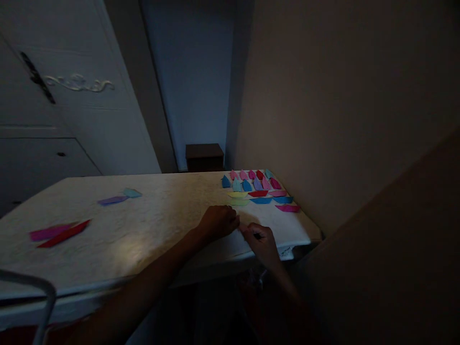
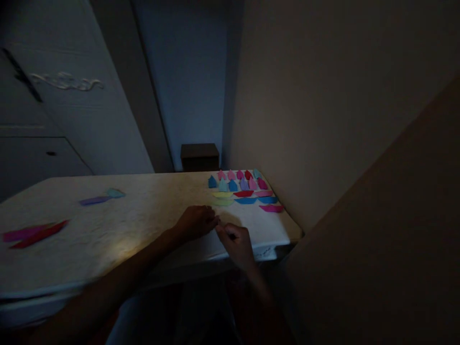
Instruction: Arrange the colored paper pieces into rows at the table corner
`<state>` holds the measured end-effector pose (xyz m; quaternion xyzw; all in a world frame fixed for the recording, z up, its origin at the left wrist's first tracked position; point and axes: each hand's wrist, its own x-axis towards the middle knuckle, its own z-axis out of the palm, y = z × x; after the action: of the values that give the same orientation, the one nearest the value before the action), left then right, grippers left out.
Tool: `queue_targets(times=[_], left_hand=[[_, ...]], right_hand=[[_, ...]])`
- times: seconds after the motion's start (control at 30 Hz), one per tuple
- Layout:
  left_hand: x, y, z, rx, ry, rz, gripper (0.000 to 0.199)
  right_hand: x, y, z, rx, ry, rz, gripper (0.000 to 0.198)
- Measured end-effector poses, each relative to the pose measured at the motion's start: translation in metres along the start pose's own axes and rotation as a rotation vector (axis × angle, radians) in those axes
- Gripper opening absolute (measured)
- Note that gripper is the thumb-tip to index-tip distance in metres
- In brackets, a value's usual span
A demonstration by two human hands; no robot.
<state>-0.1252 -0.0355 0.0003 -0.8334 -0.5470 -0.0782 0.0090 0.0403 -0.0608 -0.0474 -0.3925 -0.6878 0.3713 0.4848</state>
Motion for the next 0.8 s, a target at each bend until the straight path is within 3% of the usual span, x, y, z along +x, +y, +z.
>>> queue_targets(times=[0.2, 0.37, 0.47, 0.6, 0.8], left_hand=[[-0.083, -0.052, -0.005, -0.083, 0.098, -0.222, 0.020], [-0.142, -0.090, 0.006, -0.239, 0.408, -0.438, 0.032], [-0.165, -0.105, 0.006, -0.343, 0.525, -0.527, 0.034], [-0.181, -0.120, -0.001, -0.476, 0.571, -0.598, 0.041], [-0.191, -0.127, -0.003, -0.681, 0.665, -0.655, 0.055]], right_hand=[[0.008, -0.005, 0.000, -0.093, -0.022, 0.062, 0.046], [0.023, -0.015, 0.026, -0.140, -0.102, 0.109, 0.048], [0.038, -0.025, 0.065, -0.161, -0.248, 0.057, 0.048], [0.067, -0.041, 0.129, -0.204, -0.458, -0.064, 0.043], [0.123, -0.067, 0.225, -0.386, -0.585, -0.260, 0.019]])
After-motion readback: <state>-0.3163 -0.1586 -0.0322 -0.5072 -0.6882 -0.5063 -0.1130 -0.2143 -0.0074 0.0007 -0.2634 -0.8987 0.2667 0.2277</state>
